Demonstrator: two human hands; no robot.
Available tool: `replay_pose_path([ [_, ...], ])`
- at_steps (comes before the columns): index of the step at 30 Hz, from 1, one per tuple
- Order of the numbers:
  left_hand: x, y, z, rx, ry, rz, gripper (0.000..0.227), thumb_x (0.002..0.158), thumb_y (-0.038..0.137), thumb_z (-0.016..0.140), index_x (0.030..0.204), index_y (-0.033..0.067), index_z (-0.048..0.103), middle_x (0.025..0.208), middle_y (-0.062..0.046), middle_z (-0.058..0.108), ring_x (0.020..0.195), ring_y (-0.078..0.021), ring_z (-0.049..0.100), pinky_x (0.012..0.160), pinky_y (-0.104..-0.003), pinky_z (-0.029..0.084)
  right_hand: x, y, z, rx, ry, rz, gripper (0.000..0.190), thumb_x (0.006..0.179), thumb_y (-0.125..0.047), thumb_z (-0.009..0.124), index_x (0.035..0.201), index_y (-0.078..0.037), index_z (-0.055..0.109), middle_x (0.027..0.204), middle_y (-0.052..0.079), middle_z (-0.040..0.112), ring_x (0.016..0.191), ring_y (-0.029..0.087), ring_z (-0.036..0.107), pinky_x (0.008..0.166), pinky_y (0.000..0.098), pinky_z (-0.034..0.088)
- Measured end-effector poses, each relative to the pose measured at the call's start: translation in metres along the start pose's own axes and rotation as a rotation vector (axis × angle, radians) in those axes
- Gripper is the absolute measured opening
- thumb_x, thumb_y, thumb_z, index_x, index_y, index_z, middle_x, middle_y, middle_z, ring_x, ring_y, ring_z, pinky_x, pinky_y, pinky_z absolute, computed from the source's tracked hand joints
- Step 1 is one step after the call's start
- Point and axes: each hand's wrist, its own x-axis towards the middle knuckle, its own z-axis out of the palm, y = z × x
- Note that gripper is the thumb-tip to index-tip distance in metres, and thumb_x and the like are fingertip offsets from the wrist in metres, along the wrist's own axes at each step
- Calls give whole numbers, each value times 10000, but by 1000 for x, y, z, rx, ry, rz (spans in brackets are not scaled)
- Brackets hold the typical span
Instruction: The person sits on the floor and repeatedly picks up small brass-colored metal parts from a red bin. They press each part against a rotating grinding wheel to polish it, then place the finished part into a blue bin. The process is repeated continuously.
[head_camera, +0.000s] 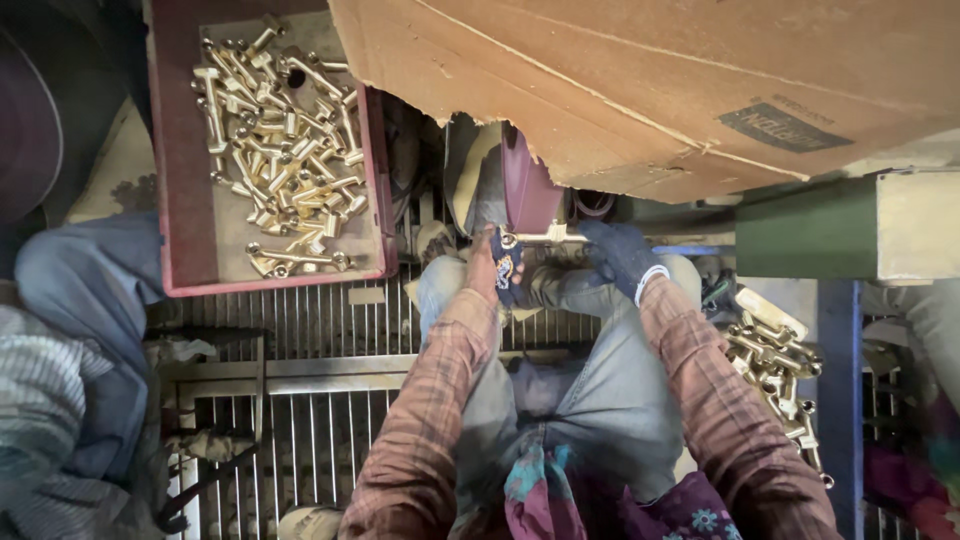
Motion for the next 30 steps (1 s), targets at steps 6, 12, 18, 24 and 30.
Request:
replay_pose_path([
  [6, -37, 10, 18, 174, 40, 38, 369, 1028, 470, 511, 1106, 112, 551, 717, -149, 641, 467, -247, 603, 350, -357, 446, -17, -4, -6, -4, 69, 108, 302, 996, -311, 643, 969, -11, 659, 656, 35, 504, 442, 155, 421, 522, 384, 528],
  [12, -81, 27, 27, 323, -41, 302, 305, 1049, 400, 516, 1111, 102, 537, 761, -101, 627, 462, -210, 594, 359, -338, 476, -58, 23, -10, -78, 48, -444, 319, 928, -147, 645, 1227, -78, 558, 806, 67, 634, 620, 132, 635, 564, 305, 525],
  [18, -77, 47, 41, 350, -73, 449, 235, 1072, 366, 495, 1050, 133, 489, 807, -78, 595, 520, -176, 589, 388, -325, 496, -49, 25, -8, -121, 102, -722, 375, 911, -69, 701, 1247, -53, 536, 1060, 83, 631, 865, 110, 652, 743, 269, 563],
  [24, -54, 44, 45, 306, 31, 319, 295, 1074, 411, 505, 1074, 116, 499, 758, -68, 556, 479, -168, 544, 372, -312, 434, -36, 18, 2, -147, 185, -574, 364, 925, -115, 678, 1263, -57, 556, 853, 70, 660, 734, 114, 638, 668, 275, 534],
  [30, -34, 31, 35, 302, 144, 272, 334, 1021, 432, 530, 1120, 114, 516, 719, -72, 598, 450, -190, 569, 343, -331, 426, -18, 6, 9, -37, 147, -284, 330, 910, -210, 651, 1183, -34, 596, 720, 63, 621, 537, 146, 583, 524, 316, 500],
])
